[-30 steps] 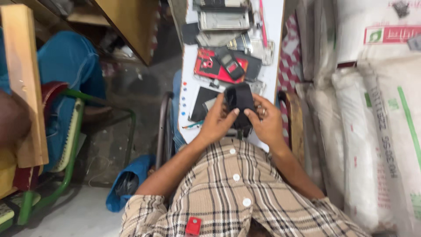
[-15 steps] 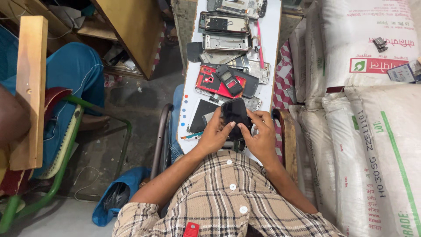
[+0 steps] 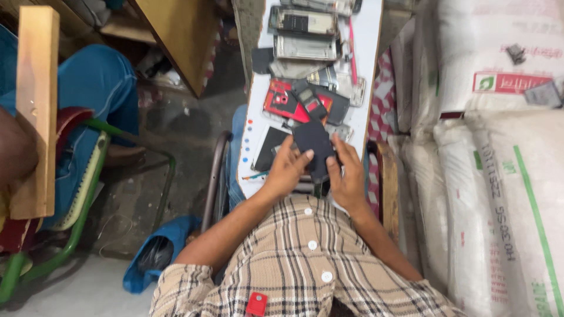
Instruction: The person disassembles and reassembles several mobile phones, removing back covers and internal components, then reattaching parts. They handle multiple devices, including a black phone and a red phone, and use a small metal tool to pry open casings.
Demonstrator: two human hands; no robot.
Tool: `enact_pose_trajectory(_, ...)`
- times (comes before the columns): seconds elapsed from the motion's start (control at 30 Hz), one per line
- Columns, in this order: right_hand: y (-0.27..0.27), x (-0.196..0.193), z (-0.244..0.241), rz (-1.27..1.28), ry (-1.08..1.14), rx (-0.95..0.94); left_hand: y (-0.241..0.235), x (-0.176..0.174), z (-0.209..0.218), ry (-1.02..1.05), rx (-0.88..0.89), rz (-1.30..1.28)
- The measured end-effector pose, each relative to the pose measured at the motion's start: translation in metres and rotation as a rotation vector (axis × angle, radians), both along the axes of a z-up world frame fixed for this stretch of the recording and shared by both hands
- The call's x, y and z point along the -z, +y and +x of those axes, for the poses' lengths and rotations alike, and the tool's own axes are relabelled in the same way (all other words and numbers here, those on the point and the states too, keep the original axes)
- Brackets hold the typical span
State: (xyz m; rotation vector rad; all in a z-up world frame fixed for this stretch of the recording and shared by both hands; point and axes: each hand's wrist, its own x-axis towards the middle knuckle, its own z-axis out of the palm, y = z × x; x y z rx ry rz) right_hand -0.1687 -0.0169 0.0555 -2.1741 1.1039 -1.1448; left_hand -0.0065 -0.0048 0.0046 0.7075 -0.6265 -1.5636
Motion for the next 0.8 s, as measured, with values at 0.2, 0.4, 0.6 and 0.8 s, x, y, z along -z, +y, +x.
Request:
enact_pose_trajectory(0.2, -0.003, 0.022, -0.019, 0.219, -0.238, -0.060, -0.003, 0.007, 0.013, -0.012, -0.044, -0.030)
enact_pose_trajectory(0.4, -0.006, 0.029, -0.021, 0.422, -0.441, -0.132, -0.004, -0.008, 0.014, -0.019, -0.032, -0.001)
enact_pose_trajectory(0.6, -0.008, 0.033, -0.018, 0.554, -0.588, -0.151, -0.002, -0.013, 0.013, -0.076, -0.059, -0.052)
enact_pose_trajectory(0.8, -0.006, 0.045, -0.020, 0.523, -0.528, -0.110, 0.000, -0.007, 0.010, -0.147, -0.073, -0.107)
